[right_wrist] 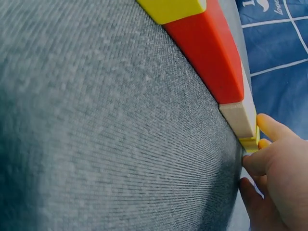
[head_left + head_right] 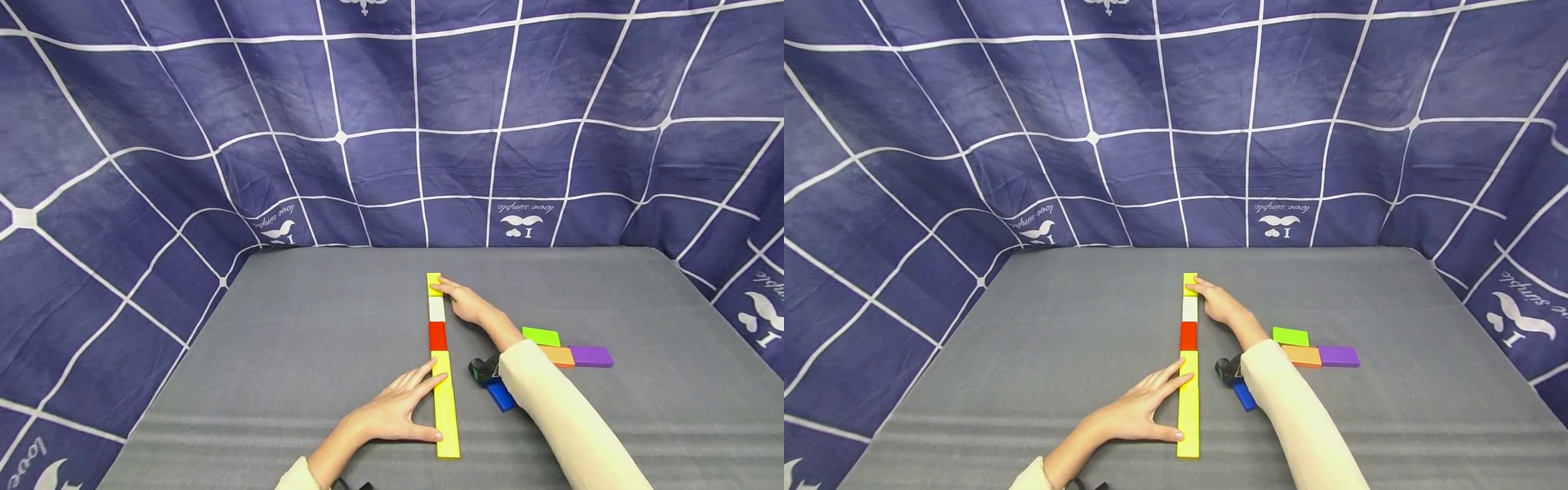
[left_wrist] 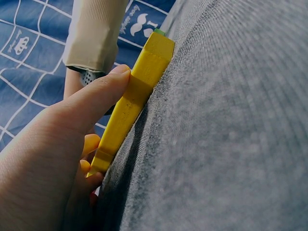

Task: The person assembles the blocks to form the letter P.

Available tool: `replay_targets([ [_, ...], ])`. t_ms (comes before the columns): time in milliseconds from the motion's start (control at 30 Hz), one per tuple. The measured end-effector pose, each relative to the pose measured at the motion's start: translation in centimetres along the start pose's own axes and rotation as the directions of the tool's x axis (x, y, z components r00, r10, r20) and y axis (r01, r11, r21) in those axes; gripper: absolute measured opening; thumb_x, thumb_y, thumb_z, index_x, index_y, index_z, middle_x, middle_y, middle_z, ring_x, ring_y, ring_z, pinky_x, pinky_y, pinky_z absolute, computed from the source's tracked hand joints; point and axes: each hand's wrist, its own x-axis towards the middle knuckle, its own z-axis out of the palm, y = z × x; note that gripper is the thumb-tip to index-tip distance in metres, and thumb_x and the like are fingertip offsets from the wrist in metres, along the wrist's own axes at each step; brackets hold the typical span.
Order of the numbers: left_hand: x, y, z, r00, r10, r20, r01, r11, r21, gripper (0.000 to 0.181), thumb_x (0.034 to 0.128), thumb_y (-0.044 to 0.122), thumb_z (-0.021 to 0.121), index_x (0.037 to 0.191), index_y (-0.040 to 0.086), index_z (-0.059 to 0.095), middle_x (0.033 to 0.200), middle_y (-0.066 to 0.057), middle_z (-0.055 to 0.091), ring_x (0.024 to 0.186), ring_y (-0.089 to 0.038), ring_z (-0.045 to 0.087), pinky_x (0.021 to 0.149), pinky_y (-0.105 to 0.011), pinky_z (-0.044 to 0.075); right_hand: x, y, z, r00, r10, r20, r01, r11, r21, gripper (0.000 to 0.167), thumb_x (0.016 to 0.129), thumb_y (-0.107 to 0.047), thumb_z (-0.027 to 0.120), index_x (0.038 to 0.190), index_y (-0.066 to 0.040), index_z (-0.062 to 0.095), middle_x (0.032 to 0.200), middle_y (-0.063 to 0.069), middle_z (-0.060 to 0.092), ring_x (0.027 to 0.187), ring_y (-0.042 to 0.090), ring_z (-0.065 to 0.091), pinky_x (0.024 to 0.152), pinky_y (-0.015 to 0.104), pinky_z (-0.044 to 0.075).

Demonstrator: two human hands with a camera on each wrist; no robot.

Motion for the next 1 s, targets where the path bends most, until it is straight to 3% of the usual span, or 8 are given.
replay_targets([
  [367, -0.04, 0.12, -0.08, 1.000, 0.011, -0.015, -0.011, 1.000, 0.024, 0.083, 0.0765, 0.059, 0.058, 0.144, 0.029, 0.021, 0.154, 0.004, 0.009, 0.134, -0.024, 0.030, 0.105, -0.046, 0.032, -0.37, -0.23, -0.17, 1.000, -0.020, -0.014, 0.021, 1.000, 0.009, 0.045, 0.084, 0.012, 0.037, 0.126, 0.001, 0.052, 0.136, 0.026, 0.041, 0.125, 0.040, 0.041, 0.103, 0.049, 0.034],
  [667, 0.03, 0.05, 0.05, 1.000, -0.029, 0.011, 0.029, 0.999, -0.020, 0.080, 0.0778, 0.060, 0.055, 0.144, 0.033, 0.019, 0.154, 0.008, 0.006, 0.136, -0.022, 0.027, 0.105, -0.047, 0.030, -0.34, -0.18, -0.09, 1.000, -0.011, -0.022, 0.011, 1.000, 0.015, 0.041, 0.087, 0.010, 0.040, 0.124, 0.001, 0.052, 0.136, 0.025, 0.042, 0.125, 0.040, 0.041, 0.103, 0.050, 0.033],
  [1000, -0.07, 0.00, 0.05, 1.000, -0.012, -0.002, 0.012, 1.000, -0.007, 0.080, 0.0782, 0.060, 0.054, 0.144, 0.033, 0.019, 0.154, 0.005, 0.007, 0.136, -0.022, 0.028, 0.105, -0.046, 0.031, -0.49, -0.26, -0.10, 1.000, -0.011, -0.005, 0.011, 1.000, 0.000, 0.040, 0.087, 0.008, 0.041, 0.124, 0.001, 0.053, 0.135, 0.025, 0.043, 0.124, 0.040, 0.042, 0.103, 0.049, 0.034],
])
